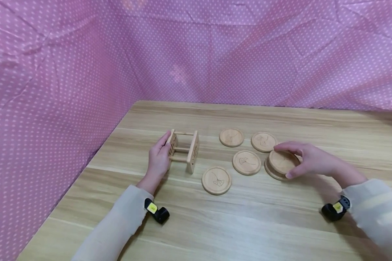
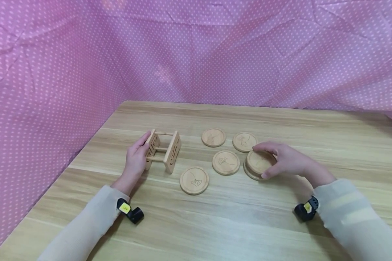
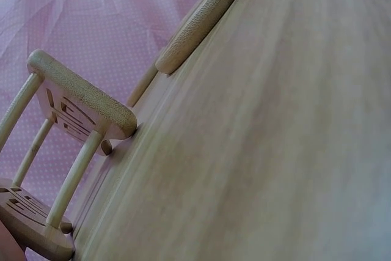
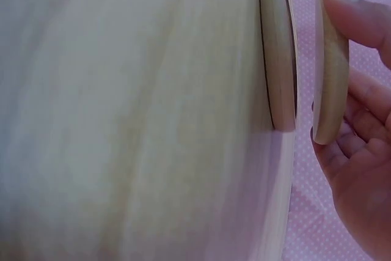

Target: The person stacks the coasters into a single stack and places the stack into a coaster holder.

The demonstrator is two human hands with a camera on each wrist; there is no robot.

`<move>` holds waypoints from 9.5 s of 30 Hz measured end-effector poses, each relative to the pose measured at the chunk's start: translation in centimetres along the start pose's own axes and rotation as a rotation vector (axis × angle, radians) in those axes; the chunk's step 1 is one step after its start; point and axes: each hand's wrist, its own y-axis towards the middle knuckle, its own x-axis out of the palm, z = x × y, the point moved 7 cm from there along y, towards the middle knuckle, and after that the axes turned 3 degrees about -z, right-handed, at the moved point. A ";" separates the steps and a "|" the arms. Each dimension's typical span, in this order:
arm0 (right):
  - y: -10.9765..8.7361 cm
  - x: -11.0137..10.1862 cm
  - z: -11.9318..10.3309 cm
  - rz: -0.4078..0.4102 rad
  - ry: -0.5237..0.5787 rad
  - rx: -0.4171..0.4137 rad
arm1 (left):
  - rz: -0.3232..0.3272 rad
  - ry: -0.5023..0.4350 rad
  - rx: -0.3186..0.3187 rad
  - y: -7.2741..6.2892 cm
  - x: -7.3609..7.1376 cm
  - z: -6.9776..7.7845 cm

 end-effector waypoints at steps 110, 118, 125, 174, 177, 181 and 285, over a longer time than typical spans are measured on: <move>8.1 -1.4 3.1 -0.255 0.072 0.085 | -0.027 -0.030 -0.007 0.0 -0.1 -0.5; 8.4 -0.7 3.7 -0.347 0.055 0.105 | -0.031 -0.040 0.003 0.0 -0.1 -0.5; 8.8 -0.6 3.7 -0.373 0.041 0.098 | -0.023 -0.023 -0.012 0.1 0.0 -0.6; 9.1 -3.3 2.9 0.008 -0.167 0.059 | -0.012 0.005 0.020 -0.1 -0.1 -0.4; 8.9 -3.7 2.7 0.040 -0.160 0.058 | -0.005 0.012 0.022 0.0 -0.1 -0.3; 8.3 -4.2 2.8 0.081 -0.133 0.094 | -0.005 0.015 0.029 0.0 -0.1 -0.3; 0.2 0.0 0.4 -0.044 0.016 -0.289 | 0.000 -0.024 -0.011 -0.1 0.0 -0.4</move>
